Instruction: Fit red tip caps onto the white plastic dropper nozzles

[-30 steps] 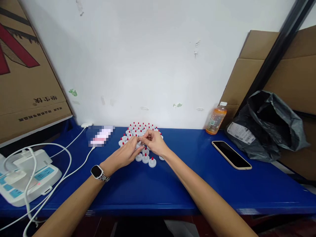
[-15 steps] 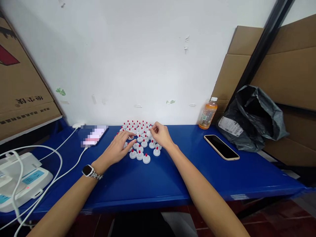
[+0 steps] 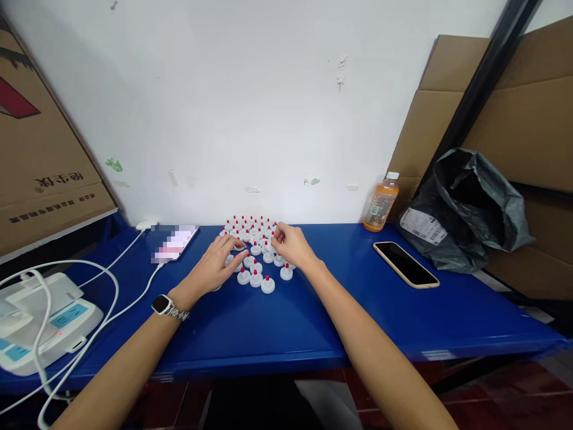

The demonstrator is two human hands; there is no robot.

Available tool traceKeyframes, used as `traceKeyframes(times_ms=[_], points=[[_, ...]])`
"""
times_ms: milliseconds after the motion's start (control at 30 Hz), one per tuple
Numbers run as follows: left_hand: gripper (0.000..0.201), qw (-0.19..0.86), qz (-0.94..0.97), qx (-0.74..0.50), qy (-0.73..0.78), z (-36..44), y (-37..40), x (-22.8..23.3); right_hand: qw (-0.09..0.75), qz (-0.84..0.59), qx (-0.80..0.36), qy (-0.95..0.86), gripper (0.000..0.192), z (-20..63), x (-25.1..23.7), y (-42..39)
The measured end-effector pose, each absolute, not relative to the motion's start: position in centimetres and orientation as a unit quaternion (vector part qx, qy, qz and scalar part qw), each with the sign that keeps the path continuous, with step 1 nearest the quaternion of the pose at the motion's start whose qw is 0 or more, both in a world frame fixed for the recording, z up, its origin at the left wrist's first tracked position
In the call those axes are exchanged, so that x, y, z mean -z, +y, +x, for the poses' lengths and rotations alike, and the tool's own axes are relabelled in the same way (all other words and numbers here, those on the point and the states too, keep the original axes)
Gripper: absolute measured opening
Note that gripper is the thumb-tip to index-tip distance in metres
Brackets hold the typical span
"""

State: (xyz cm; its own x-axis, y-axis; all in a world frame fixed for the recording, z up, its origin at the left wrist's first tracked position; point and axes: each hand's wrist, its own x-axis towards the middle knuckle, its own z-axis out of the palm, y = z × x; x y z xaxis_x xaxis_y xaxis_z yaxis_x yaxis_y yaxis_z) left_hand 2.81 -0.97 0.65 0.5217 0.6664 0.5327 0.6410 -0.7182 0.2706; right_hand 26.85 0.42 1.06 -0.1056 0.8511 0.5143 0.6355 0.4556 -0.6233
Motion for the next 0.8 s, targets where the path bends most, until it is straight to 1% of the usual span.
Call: traceKeyframes(times_ms=[133,200,300,367,467,633,667,733,767,800], points=[[0.028,0.029,0.871,-0.315,0.375,2.8,-1.0,-0.6,0.499,-0.497,-0.141,-0.696,0.010,26.2,-1.0,0.2],[0.027,0.028,0.871,-0.317,0.375,2.7,-0.9,-0.6,0.499,-0.473,-0.157,-0.708,0.011,25.6,-1.0,-0.1],[0.025,0.026,0.869,-0.315,0.380,2.5,-0.8,-0.5,0.437,-0.447,-0.173,-0.761,0.010,24.7,-1.0,-0.5],[0.023,0.029,0.869,-0.311,0.383,2.4,-0.7,-0.5,0.394,-0.448,-0.157,-0.787,0.009,24.4,-0.9,-0.6],[0.021,0.032,0.868,-0.309,0.388,2.3,-0.6,-0.5,0.359,-0.467,-0.115,-0.800,0.009,24.4,-0.6,-0.3],[0.028,0.028,0.860,-0.320,0.396,2.4,-1.2,-1.1,0.300,-0.487,-0.076,-0.817,0.007,24.2,-0.6,0.0],[0.029,0.020,0.856,-0.324,0.403,2.3,-1.5,-1.1,0.303,-0.492,-0.059,-0.814,0.010,24.3,-0.7,-0.2],[0.035,-0.001,0.843,-0.330,0.425,1.8,-2.5,-0.8,0.331,-0.509,-0.009,-0.794,0.022,24.4,-0.9,-1.3],[0.042,-0.009,0.834,-0.334,0.440,1.4,-3.1,-0.4,0.347,-0.520,0.017,-0.781,0.031,24.6,-1.0,-2.1],[0.055,-0.013,0.825,-0.336,0.455,1.0,-3.7,0.0,0.356,-0.531,0.038,-0.768,0.040,24.8,-0.9,-3.1]])
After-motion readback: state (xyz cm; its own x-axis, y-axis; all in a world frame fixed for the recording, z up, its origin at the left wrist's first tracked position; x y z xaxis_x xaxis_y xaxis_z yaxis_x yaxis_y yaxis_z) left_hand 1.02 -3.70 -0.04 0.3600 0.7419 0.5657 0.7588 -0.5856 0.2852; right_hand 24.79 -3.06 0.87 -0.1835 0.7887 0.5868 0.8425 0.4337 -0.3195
